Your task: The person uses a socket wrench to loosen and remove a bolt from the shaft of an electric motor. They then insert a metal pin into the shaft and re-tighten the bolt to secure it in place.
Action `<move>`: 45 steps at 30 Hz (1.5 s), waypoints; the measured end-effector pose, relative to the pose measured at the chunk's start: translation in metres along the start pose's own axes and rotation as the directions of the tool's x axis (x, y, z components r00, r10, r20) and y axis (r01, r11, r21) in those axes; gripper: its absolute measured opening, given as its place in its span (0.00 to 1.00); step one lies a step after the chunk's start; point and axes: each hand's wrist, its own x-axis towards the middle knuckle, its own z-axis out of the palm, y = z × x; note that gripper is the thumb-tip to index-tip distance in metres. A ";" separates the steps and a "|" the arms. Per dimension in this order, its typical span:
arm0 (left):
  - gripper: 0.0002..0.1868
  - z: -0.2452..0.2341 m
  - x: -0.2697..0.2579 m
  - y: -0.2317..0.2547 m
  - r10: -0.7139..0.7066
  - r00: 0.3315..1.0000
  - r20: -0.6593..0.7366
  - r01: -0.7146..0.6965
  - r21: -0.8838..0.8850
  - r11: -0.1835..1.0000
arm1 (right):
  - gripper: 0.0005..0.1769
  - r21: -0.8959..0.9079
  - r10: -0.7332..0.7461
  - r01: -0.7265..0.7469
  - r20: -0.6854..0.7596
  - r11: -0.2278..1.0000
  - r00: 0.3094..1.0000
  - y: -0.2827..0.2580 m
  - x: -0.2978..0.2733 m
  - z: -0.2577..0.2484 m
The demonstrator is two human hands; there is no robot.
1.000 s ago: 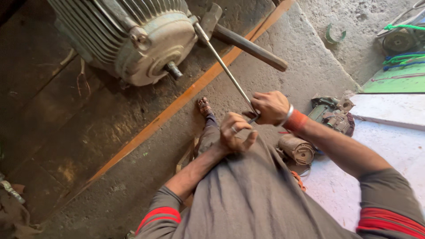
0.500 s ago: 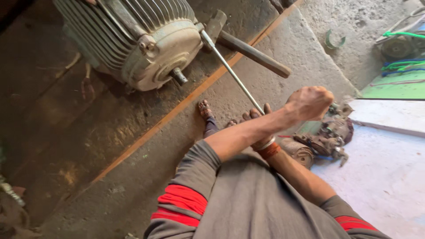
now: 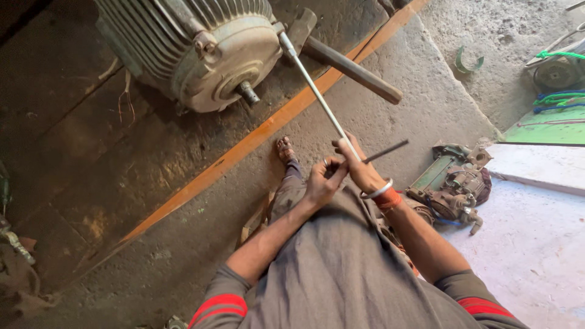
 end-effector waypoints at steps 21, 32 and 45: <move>0.19 0.033 0.000 0.046 0.114 0.986 -0.118 -0.162 -0.810 0.564 | 0.25 -0.927 -0.163 0.369 0.354 0.070 0.921 -0.061 0.010 -0.062; 0.16 0.131 0.006 0.162 0.566 0.436 0.699 -0.748 -0.067 0.660 | 0.30 0.404 -0.063 0.299 -0.503 0.864 0.862 0.025 0.025 -0.019; 0.21 -0.019 0.083 0.102 -0.034 0.996 -0.088 0.041 0.084 0.996 | 0.24 0.972 0.061 -0.222 0.218 0.076 0.974 -0.020 -0.017 0.016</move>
